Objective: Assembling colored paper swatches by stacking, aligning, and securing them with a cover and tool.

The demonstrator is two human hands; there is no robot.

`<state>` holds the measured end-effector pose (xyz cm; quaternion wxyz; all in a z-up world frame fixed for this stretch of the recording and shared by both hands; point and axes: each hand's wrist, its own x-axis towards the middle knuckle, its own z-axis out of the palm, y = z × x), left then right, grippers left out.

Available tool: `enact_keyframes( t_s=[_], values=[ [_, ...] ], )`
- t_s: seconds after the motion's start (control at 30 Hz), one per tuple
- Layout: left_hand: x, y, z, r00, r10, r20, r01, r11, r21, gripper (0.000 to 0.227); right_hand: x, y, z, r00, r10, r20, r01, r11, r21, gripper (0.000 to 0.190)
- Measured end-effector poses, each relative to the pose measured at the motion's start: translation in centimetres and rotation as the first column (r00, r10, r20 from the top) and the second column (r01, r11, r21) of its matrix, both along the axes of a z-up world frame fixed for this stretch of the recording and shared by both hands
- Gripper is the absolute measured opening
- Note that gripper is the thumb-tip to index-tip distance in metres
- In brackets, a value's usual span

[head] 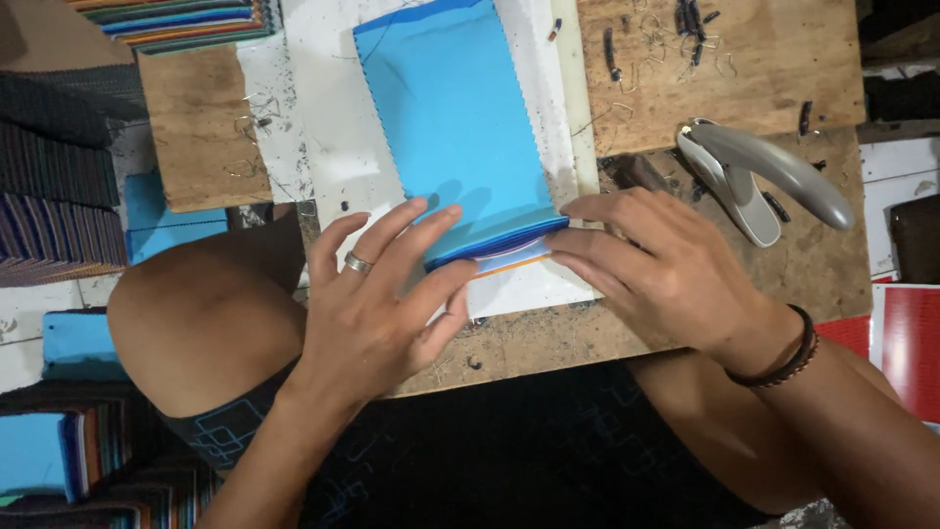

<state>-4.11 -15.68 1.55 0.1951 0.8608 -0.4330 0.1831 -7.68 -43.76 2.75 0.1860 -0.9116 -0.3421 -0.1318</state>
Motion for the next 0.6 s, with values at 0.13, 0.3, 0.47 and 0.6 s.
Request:
enact_keyframes(
  t_s=[0.13,0.3,0.47,0.6],
  values=[
    [0.0,-0.1,0.4,0.994,0.026,0.108,-0.03,0.999,0.036,0.019,-0.1,-0.3,-0.5,1.0,-0.011,0.012,0.011,0.999,-0.033,0.024],
    [-0.2,0.0,0.4,0.994,0.024,0.104,-0.029,0.999,0.045,0.022,-0.1,-0.1,0.0,1.0,-0.016,0.01,0.017,0.999,-0.047,0.017],
    [-0.6,-0.1,0.0,0.989,0.03,0.147,-0.036,0.999,0.039,0.018,-0.1,0.1,0.0,0.999,-0.033,0.04,0.038,0.993,-0.113,0.019],
    [-0.6,-0.3,-0.5,0.991,0.023,0.129,-0.024,1.0,0.006,0.008,0.3,0.4,0.5,0.994,-0.029,0.109,0.047,0.985,-0.166,0.012]
  ],
)
